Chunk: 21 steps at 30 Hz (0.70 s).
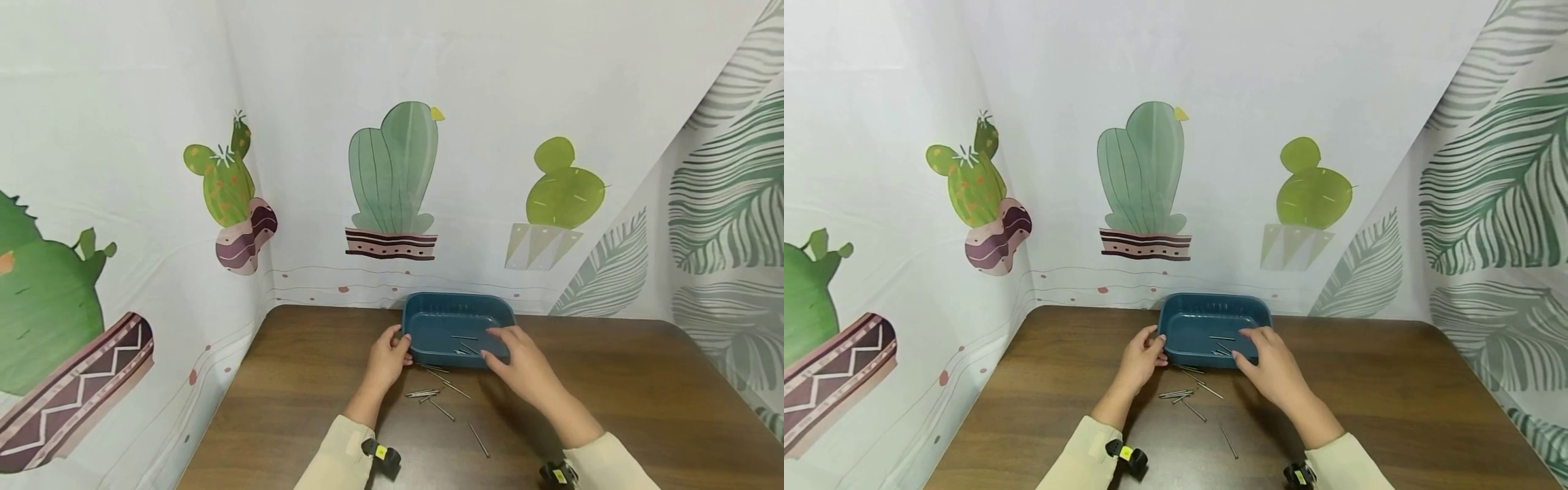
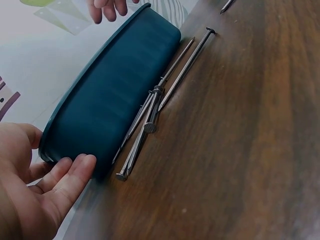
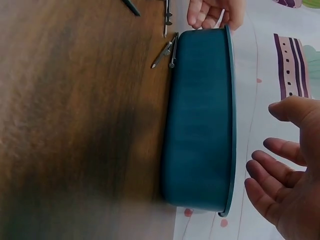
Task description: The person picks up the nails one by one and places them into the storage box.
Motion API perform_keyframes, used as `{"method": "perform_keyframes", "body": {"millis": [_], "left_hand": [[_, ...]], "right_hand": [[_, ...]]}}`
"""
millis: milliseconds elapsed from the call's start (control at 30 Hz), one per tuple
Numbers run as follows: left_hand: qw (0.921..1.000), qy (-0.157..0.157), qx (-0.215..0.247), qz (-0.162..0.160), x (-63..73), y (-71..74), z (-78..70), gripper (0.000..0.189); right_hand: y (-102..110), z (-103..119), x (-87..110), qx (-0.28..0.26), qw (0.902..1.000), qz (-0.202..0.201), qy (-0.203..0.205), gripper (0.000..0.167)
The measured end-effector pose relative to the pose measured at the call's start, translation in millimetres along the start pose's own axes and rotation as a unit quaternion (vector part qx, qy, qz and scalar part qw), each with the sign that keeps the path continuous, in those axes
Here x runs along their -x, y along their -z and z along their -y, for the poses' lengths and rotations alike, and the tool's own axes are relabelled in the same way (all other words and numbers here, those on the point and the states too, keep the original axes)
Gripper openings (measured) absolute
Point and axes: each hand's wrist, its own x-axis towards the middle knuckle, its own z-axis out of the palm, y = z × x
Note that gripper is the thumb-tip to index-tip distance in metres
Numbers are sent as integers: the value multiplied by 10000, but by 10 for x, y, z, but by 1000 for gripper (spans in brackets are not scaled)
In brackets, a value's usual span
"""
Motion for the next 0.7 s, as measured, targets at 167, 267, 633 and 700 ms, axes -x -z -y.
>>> {"method": "perform_keyframes", "body": {"millis": [167, 267, 633, 700], "left_hand": [[10000, -9, 17, 16, -11, -2, 10, 46], [10000, -1, 9, 27, -10, -3, 14, 47], [10000, 34, -75, 48, -6, 5, 3, 47], [9999, 44, -95, 43, -7, 1, 4, 47]], "right_hand": [[-1, 22, 64, -12, 9999, -66, 89, 43], [-5, 44, 103, -28, 9999, -64, 75, 38], [-80, 90, 274, -23, 9993, 374, 37, 17], [-82, 92, 306, -28, 9981, 608, -6, 16]]}}
